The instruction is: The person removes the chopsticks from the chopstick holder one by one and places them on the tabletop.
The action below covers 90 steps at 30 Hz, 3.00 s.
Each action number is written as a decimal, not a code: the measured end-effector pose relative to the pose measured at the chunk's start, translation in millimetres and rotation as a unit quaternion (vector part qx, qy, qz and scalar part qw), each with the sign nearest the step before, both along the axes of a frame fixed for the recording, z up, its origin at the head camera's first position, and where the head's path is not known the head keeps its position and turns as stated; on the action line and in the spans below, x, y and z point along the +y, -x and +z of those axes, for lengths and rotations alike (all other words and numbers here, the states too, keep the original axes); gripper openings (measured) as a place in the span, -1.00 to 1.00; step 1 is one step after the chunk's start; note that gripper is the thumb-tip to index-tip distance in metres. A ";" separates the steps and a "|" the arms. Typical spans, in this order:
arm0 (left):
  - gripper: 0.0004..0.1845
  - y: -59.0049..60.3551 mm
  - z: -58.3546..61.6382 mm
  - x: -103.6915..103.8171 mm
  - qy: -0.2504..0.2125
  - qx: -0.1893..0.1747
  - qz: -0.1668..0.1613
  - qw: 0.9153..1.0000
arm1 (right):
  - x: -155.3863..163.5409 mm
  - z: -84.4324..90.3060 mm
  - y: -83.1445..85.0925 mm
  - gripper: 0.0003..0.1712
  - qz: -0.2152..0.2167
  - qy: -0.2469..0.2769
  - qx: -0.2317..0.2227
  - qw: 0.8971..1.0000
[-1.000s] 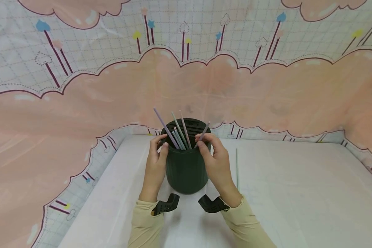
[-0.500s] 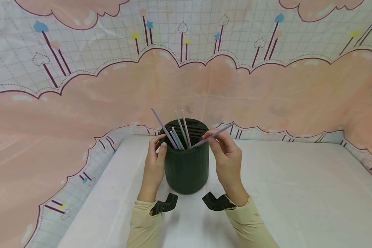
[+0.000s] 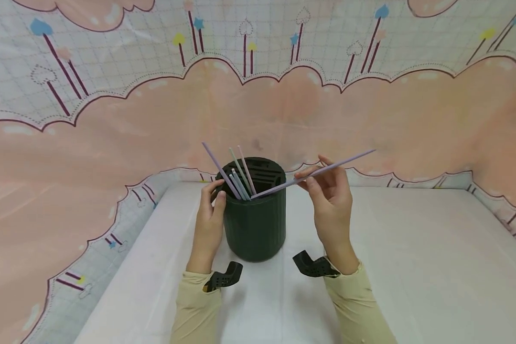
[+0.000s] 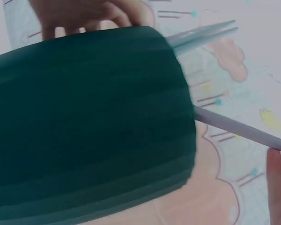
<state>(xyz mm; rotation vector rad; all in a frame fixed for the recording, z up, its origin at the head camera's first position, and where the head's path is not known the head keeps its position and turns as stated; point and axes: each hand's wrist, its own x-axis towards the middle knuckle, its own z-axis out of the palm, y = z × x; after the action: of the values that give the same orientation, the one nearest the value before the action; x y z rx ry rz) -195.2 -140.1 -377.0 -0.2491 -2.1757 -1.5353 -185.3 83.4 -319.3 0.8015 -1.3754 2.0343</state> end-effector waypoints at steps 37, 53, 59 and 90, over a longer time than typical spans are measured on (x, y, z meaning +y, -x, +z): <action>-0.60 0.8 4.5 5.8 -0.016 -0.002 -0.016 1.000 | 116.4 -47.6 42.1 -0.58 -0.173 -0.375 -0.287 0.864; -0.61 0.5 -2.4 -0.1 -0.014 -0.002 -0.018 1.000 | 113.5 -101.2 62.8 -0.30 -0.058 -0.495 -0.422 0.757; -0.60 0.5 -3.0 2.0 -0.015 -0.006 -0.016 1.000 | 112.3 -120.4 64.4 -0.30 -0.052 -0.509 -0.430 0.743; -0.59 -0.5 -0.8 3.8 -0.018 -0.021 0.020 0.999 | 18.1 -55.0 48.5 -0.77 -0.236 -0.265 -0.018 0.935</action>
<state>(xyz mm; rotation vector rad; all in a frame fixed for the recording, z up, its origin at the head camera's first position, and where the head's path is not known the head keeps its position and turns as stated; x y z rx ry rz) -194.7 -136.3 -377.8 -0.1633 -2.1701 -1.5693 -233.8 101.5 -374.3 0.5651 -1.9553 1.3283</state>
